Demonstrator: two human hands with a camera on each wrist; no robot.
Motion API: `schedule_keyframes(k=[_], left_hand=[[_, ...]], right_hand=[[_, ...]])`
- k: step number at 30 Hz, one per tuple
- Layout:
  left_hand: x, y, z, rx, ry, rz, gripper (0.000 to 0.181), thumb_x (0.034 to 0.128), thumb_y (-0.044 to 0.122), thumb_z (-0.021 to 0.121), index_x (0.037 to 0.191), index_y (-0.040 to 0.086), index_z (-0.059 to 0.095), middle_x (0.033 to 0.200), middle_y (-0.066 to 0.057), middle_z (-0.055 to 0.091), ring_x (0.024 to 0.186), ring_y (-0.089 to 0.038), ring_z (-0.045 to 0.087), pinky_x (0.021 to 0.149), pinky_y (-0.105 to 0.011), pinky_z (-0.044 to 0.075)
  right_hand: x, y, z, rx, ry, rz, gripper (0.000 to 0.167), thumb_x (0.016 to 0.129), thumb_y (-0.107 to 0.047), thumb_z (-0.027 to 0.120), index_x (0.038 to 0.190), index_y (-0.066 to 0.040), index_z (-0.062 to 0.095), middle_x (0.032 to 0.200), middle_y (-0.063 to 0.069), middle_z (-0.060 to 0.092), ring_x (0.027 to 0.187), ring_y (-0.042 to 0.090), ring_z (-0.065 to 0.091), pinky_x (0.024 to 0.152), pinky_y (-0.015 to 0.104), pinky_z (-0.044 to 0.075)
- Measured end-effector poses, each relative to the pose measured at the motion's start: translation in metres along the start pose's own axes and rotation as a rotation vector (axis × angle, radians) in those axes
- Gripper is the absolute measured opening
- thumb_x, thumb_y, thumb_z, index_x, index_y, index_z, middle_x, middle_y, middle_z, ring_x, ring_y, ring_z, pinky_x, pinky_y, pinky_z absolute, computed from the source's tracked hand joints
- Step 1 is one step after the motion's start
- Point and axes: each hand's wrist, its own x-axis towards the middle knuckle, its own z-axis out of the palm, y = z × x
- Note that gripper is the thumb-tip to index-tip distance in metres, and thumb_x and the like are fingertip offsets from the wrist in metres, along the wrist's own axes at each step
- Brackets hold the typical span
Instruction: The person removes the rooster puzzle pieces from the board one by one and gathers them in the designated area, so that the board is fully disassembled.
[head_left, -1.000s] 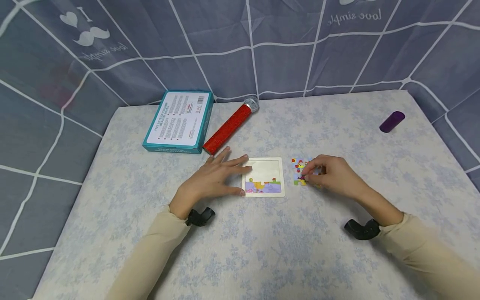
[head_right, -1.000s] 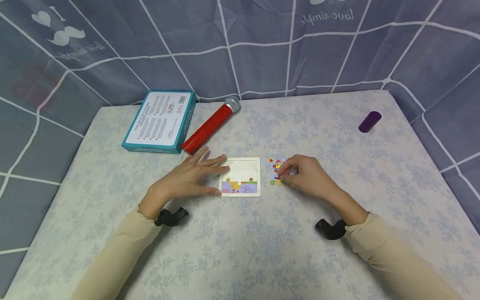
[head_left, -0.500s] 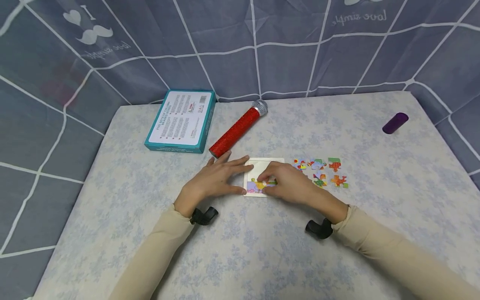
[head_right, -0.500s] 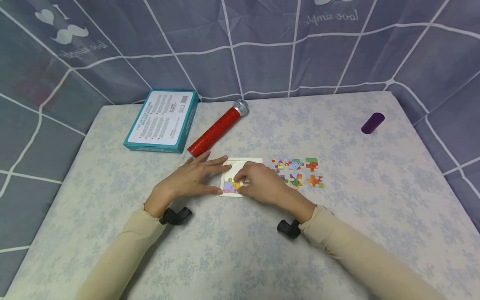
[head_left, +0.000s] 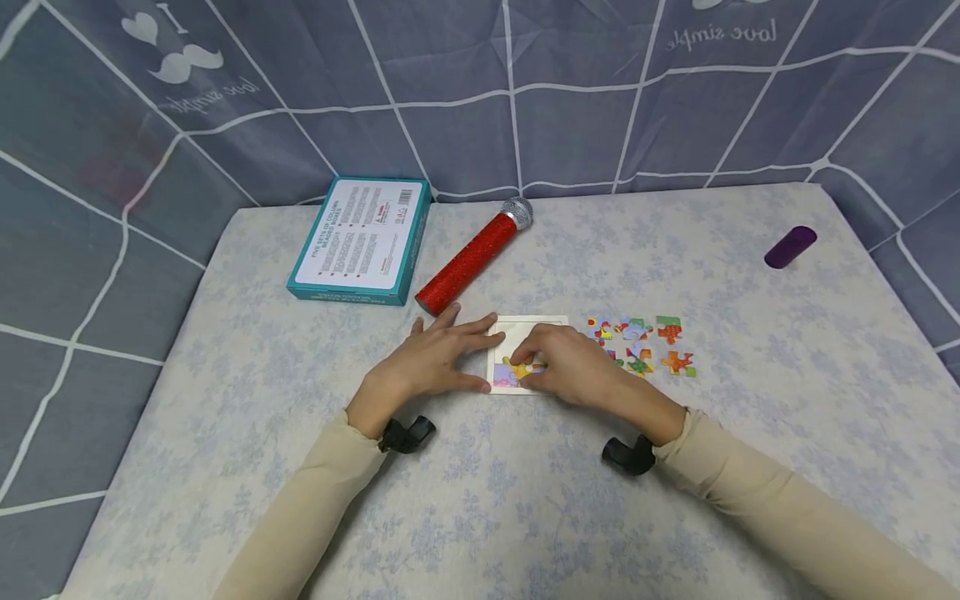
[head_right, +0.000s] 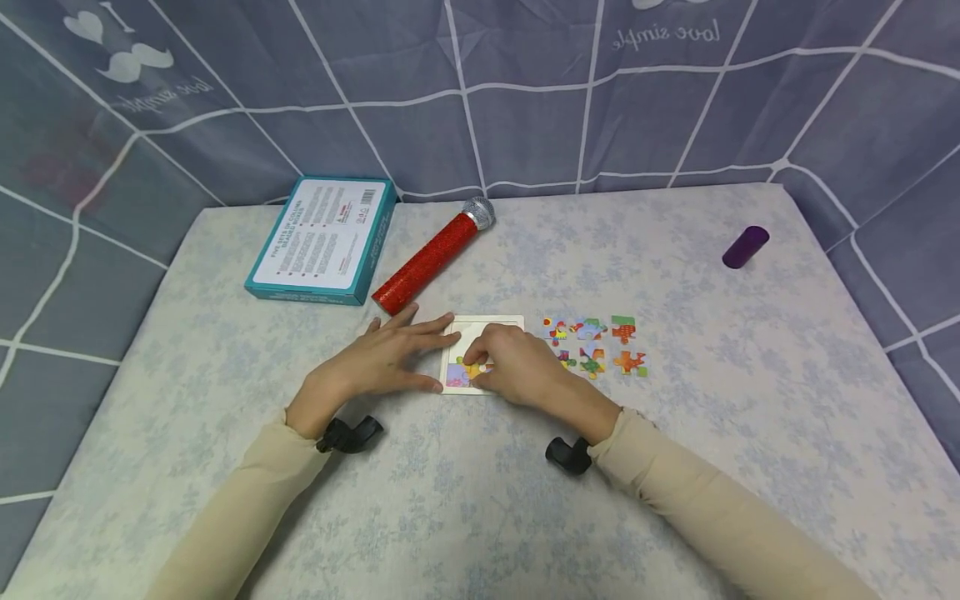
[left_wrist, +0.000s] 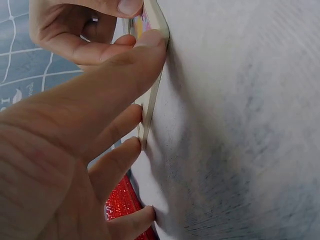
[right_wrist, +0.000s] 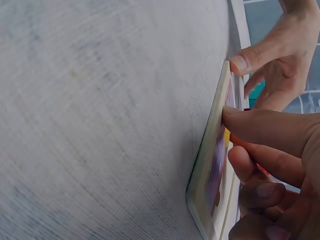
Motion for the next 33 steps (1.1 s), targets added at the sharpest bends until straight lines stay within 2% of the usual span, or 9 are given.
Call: schedule_keyframes(k=[8, 13, 19, 26, 33], left_hand=[[-0.0042, 0.0055, 0.0036, 0.008, 0.031, -0.027, 0.073, 0.0823, 0.042, 0.078, 0.147, 0.027, 0.048, 0.159, 0.007, 0.028, 0.148, -0.04, 0.008, 0.103, -0.079, 0.009], [-0.0054, 0.0072, 0.0049, 0.014, 0.049, -0.022, 0.072, 0.0825, 0.042, 0.078, 0.146, 0.026, 0.049, 0.159, 0.006, 0.028, 0.148, -0.041, 0.009, 0.102, -0.08, 0.009], [-0.0041, 0.0075, 0.0044, 0.007, 0.048, -0.026, 0.072, 0.0815, 0.041, 0.079, 0.146, 0.026, 0.05, 0.159, 0.006, 0.028, 0.148, -0.041, 0.009, 0.101, -0.08, 0.009], [-0.0028, 0.008, 0.0042, -0.011, 0.037, -0.041, 0.073, 0.0806, 0.039, 0.08, 0.146, 0.025, 0.05, 0.159, 0.005, 0.028, 0.148, -0.041, 0.008, 0.1, -0.081, 0.008], [-0.0021, 0.0077, 0.0051, -0.011, 0.037, -0.043, 0.074, 0.0805, 0.04, 0.081, 0.146, 0.026, 0.05, 0.159, 0.006, 0.027, 0.148, -0.041, 0.008, 0.1, -0.081, 0.007]], right_hand=[[0.0016, 0.0018, -0.002, 0.018, -0.013, -0.031, 0.023, 0.081, -0.008, 0.08, 0.104, -0.01, 0.076, 0.101, -0.002, 0.068, 0.089, 0.015, 0.064, 0.078, 0.03, 0.052], [0.0023, 0.0037, -0.0023, 0.039, -0.02, -0.021, 0.024, 0.081, -0.006, 0.078, 0.104, -0.01, 0.076, 0.102, -0.003, 0.068, 0.09, 0.015, 0.064, 0.079, 0.031, 0.052], [0.0017, 0.0023, -0.0006, 0.034, 0.009, -0.017, 0.021, 0.082, -0.006, 0.076, 0.102, -0.009, 0.076, 0.097, -0.003, 0.069, 0.088, 0.014, 0.063, 0.076, 0.031, 0.051], [0.0029, -0.0009, 0.0024, 0.039, 0.029, 0.04, 0.019, 0.081, -0.007, 0.079, 0.099, -0.011, 0.076, 0.094, -0.004, 0.069, 0.085, 0.013, 0.06, 0.074, 0.029, 0.049], [0.0046, 0.0001, 0.0036, 0.058, 0.027, 0.06, 0.019, 0.079, -0.006, 0.081, 0.097, -0.012, 0.076, 0.091, -0.005, 0.068, 0.082, 0.012, 0.059, 0.072, 0.029, 0.049]])
